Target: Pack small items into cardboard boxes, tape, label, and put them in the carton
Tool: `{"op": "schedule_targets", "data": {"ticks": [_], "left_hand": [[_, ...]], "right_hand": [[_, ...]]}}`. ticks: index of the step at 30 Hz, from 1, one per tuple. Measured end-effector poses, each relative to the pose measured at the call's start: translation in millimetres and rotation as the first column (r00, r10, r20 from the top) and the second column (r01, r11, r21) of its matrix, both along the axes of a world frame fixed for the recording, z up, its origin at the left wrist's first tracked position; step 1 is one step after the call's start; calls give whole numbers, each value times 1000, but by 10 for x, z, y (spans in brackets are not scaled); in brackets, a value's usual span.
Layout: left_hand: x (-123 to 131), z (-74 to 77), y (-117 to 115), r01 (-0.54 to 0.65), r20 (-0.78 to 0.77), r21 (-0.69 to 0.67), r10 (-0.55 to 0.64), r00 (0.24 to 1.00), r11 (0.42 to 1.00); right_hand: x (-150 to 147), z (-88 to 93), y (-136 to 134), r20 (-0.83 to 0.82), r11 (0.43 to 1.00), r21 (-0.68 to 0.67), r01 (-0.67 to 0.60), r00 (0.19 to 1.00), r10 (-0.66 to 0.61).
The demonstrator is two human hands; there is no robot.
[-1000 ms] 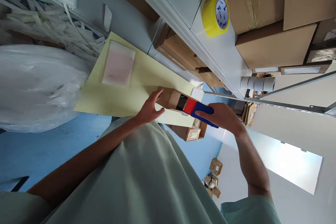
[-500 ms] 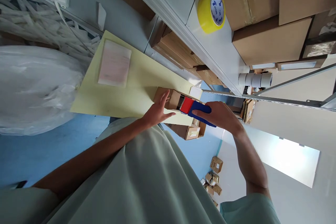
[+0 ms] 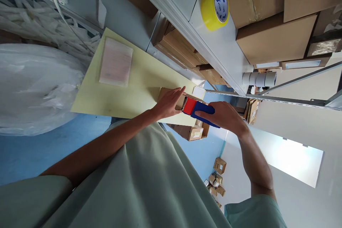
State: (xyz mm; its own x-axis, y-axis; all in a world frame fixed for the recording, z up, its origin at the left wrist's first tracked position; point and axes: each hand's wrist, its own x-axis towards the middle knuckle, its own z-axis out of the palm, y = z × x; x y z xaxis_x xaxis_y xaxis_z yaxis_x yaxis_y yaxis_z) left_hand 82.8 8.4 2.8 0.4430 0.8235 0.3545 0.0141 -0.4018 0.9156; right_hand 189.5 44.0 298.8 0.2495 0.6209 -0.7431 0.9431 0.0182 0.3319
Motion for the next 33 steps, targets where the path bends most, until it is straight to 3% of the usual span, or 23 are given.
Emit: {"op": "schedule_targets", "data": {"ticks": [13,20,26,33], "left_hand": [[135,-195,-15,-84,-156,-159,59,986,984],[167,-194,-5,-86,-202,-166,51,978,982],[157,-196,-4,-60,-222,-147,26,975,987],[100,-177,62,-20,-320,-90,-10,947,996]], "right_hand": [[-1,-75,-30,-16,999,28,-42,999,43],[138,-43,-17,26,1000,1,-28,999,28],[620,-133,-120,19,999,-12,33,999,-33],[1308,-531,-162,-131,988,-86,130,981,-140]]}}
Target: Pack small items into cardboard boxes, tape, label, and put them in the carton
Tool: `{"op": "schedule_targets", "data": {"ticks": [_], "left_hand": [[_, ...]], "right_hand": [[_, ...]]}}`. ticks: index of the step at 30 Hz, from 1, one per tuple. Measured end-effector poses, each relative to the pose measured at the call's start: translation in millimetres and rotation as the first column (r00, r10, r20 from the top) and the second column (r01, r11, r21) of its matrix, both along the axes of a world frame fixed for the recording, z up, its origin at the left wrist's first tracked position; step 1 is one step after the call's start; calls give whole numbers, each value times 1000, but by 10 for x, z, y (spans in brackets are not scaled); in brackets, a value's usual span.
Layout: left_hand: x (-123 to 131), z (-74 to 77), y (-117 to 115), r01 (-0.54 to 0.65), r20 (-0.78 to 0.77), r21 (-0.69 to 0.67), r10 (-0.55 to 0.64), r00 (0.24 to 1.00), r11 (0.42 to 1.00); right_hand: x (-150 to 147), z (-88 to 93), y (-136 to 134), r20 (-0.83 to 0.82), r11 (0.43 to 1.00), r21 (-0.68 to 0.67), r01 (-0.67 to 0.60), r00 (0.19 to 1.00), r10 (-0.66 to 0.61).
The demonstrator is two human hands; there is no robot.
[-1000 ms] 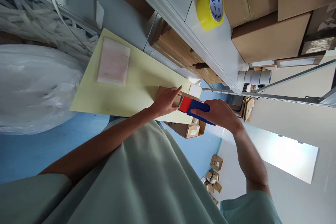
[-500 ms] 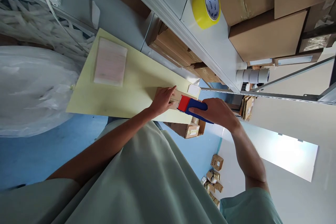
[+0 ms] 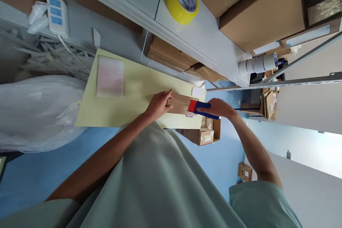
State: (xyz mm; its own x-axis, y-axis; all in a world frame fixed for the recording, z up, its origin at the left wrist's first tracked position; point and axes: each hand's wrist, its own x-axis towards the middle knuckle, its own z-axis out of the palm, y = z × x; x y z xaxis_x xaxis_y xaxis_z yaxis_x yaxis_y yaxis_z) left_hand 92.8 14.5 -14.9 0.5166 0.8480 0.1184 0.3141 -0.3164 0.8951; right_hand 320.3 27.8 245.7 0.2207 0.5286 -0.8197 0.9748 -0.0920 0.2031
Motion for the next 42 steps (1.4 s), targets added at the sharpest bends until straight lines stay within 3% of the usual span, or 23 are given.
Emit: {"op": "schedule_targets", "data": {"ticks": [9,16,20,23,26,30,38,42], "left_hand": [[-61,151,-38,2,-177,56,8,984,998],[-45,299,-118,-27,-310,47,41,950,999],[-16,402,-189,-73,-392,73,96,915,995],[169,446,-246,-35,-472,121,89,877,992],[501,409,-286,2,-512,169,86,855,986],[843,280,-297,-94,-547,174,176,819,980],[843,226,-286,-98,-572,182,186,799,978],[855,219,-278,-104,-578,188,196,792,977]], "right_hand": [[544,-600,40,-204,999,34,-37,978,43],[710,-944,54,-260,997,24,-68,963,72],[696,-983,42,-288,995,57,-76,953,89],[674,-980,39,-305,996,57,-72,948,86],[678,-996,38,-326,996,57,-71,941,86],[720,-1049,22,-371,995,71,-68,924,90],[742,-1029,28,-407,994,83,-69,908,97],[1202,-861,-11,-441,999,38,-31,896,45]]}}
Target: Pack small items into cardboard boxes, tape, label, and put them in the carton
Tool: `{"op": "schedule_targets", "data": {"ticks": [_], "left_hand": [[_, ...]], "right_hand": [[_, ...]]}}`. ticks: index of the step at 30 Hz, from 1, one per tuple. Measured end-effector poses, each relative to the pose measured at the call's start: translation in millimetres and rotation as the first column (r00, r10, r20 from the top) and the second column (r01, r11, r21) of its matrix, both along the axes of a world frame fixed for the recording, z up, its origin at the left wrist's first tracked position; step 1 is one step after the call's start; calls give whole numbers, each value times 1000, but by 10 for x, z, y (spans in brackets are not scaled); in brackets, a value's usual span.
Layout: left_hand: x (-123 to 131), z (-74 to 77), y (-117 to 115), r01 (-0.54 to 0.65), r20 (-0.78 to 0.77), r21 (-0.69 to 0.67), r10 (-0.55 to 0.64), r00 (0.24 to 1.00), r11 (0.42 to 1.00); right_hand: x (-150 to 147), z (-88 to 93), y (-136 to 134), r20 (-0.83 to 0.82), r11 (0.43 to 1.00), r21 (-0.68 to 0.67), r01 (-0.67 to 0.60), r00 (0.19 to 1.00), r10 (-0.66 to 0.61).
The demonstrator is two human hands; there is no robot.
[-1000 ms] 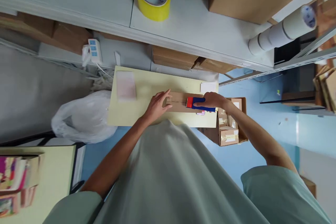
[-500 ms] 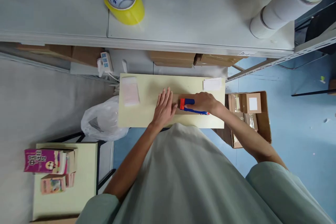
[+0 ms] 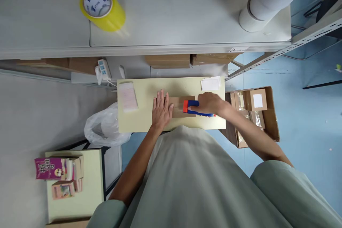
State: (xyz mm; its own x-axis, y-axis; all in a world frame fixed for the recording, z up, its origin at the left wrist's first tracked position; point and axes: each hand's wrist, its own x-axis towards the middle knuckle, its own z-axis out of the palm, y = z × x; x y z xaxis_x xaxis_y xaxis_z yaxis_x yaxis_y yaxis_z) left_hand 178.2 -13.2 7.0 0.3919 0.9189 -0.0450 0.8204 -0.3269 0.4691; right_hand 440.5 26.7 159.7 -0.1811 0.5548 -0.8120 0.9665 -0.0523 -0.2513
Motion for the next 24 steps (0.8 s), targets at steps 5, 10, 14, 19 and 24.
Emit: {"op": "schedule_targets", "data": {"ticks": [5,10,14,19,24], "left_hand": [[36,-14,9,-8,18,-26,8,1000,1000],[67,-6,8,-14,20,-24,14,1000,1000],[63,6,16,-8,-5,-36,8,1000,999],[65,4,24,-3,-63,-42,1,998,999],[33,-14,27,-1,-62,-24,-1,998,1000]], "right_hand": [[854,175,-108,95,994,-94,58,994,-49],[1054,-41,-139,135,996,-62,67,989,-58],[852,-270,-146,141,1000,-9,30,990,-29],[594,-377,-203,206,997,74,-33,978,17],[339,-493,-284,198,992,128,14,979,-39]]}}
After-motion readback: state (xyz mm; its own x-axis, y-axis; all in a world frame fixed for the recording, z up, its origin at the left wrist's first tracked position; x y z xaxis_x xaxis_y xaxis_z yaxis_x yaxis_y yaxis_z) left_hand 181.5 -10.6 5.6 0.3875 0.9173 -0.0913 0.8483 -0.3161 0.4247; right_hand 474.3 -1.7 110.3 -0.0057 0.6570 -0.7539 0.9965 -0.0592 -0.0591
